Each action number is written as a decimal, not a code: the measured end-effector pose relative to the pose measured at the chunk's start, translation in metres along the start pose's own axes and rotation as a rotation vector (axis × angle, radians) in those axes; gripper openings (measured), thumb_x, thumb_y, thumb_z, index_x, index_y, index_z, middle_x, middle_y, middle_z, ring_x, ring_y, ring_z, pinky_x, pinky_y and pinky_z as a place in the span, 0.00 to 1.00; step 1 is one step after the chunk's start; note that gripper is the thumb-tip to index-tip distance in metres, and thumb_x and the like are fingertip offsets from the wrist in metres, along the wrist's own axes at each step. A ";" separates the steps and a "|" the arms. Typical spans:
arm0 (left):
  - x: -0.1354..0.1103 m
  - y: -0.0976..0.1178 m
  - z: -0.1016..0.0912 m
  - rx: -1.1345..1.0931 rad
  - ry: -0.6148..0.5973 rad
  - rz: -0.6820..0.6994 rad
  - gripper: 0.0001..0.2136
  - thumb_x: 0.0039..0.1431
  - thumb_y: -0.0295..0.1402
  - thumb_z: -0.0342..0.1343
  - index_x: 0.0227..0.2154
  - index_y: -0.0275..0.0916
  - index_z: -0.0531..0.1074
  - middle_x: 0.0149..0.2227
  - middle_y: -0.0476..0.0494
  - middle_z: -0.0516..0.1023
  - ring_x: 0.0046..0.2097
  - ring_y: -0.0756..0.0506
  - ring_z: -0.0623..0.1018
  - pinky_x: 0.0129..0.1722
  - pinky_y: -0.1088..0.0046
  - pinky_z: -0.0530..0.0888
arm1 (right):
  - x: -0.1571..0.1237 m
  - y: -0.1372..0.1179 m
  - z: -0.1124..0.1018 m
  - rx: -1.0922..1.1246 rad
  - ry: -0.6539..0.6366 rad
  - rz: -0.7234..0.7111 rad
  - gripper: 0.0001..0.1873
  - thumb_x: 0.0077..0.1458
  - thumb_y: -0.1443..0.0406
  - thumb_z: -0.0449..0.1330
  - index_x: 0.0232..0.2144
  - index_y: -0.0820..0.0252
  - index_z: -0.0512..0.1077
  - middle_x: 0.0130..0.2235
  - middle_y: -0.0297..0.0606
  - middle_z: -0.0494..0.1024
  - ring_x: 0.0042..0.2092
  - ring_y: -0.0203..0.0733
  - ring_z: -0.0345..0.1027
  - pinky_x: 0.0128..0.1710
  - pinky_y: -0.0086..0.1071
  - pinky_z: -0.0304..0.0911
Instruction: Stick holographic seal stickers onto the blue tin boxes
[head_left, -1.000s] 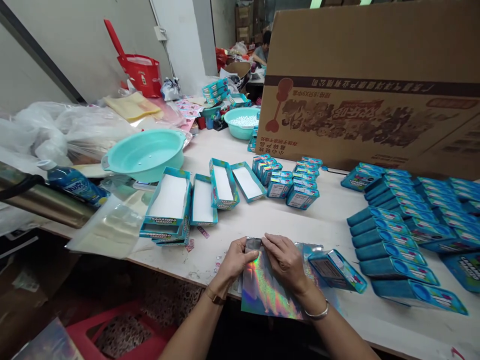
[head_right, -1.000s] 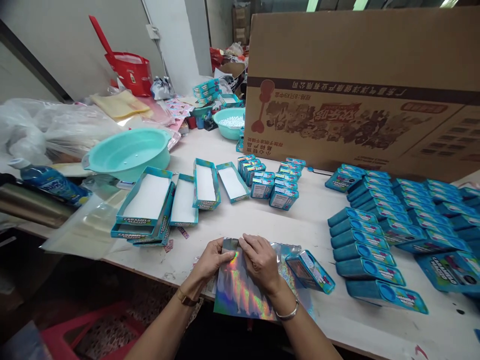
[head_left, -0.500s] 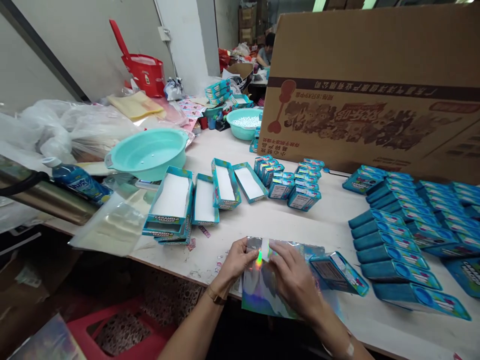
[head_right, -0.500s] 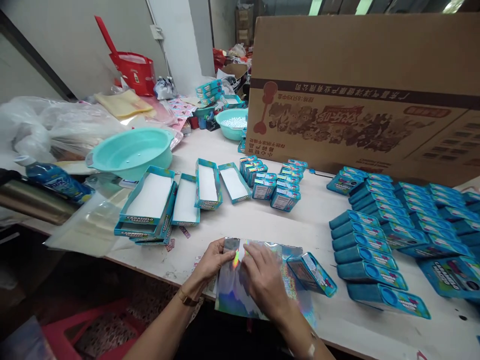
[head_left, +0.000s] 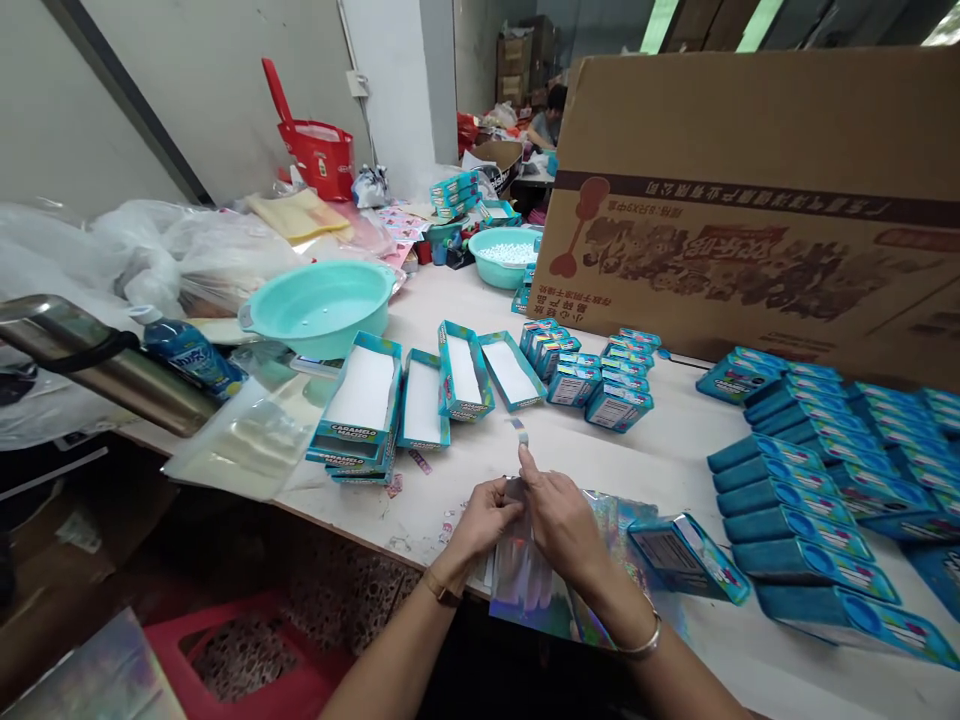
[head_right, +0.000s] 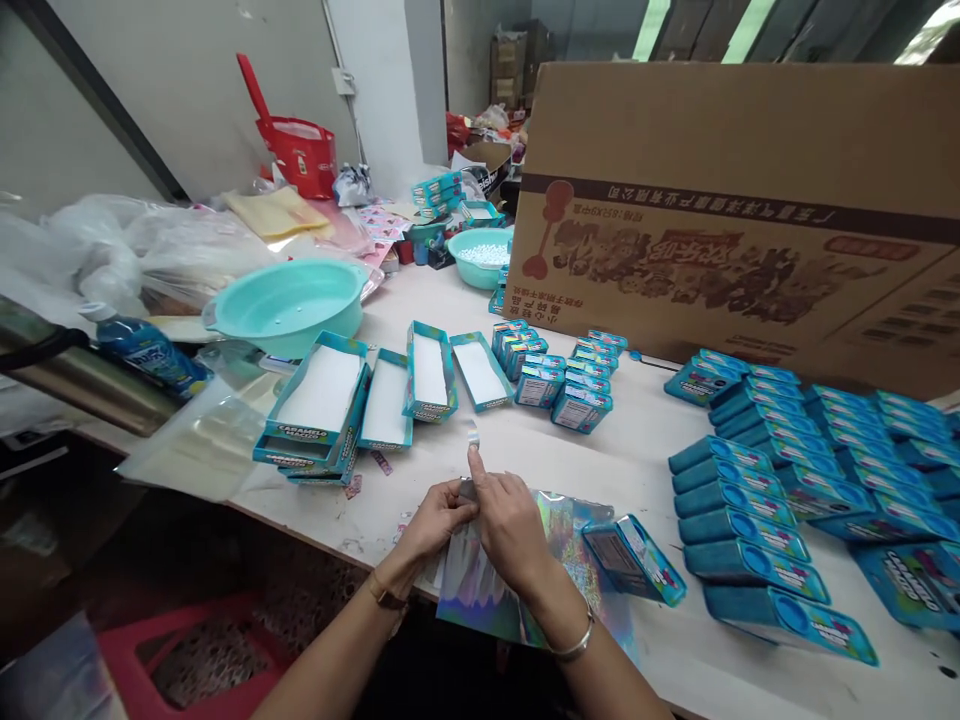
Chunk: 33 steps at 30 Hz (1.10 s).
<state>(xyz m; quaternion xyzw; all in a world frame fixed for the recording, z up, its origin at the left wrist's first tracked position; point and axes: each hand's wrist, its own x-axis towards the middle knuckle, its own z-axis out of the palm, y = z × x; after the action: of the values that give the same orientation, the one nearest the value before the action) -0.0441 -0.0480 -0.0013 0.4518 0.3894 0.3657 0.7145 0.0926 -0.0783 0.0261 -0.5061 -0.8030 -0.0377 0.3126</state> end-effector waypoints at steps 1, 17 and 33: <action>0.000 -0.001 0.000 -0.004 0.002 0.004 0.11 0.40 0.33 0.64 0.21 0.37 0.66 0.19 0.55 0.64 0.24 0.53 0.61 0.26 0.76 0.55 | -0.004 -0.001 0.000 0.002 0.008 -0.016 0.39 0.62 0.75 0.46 0.72 0.60 0.40 0.36 0.42 0.77 0.36 0.49 0.70 0.37 0.43 0.71; -0.001 0.000 0.000 -0.076 -0.049 0.078 0.15 0.41 0.36 0.66 0.18 0.37 0.63 0.22 0.54 0.63 0.28 0.52 0.61 0.30 0.74 0.57 | -0.001 0.005 0.011 0.015 0.092 -0.094 0.34 0.66 0.71 0.49 0.71 0.58 0.45 0.40 0.44 0.80 0.34 0.45 0.68 0.33 0.38 0.67; -0.002 0.003 0.001 -0.104 -0.061 0.098 0.13 0.42 0.36 0.68 0.21 0.34 0.70 0.22 0.53 0.68 0.28 0.52 0.64 0.32 0.75 0.61 | -0.004 0.014 0.019 0.084 0.193 -0.164 0.35 0.65 0.71 0.54 0.70 0.57 0.49 0.36 0.40 0.79 0.34 0.43 0.69 0.33 0.37 0.66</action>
<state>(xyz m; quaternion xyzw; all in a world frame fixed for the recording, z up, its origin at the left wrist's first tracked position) -0.0441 -0.0490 0.0024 0.4435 0.3254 0.4062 0.7296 0.0971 -0.0673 0.0050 -0.4192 -0.8087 -0.0779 0.4053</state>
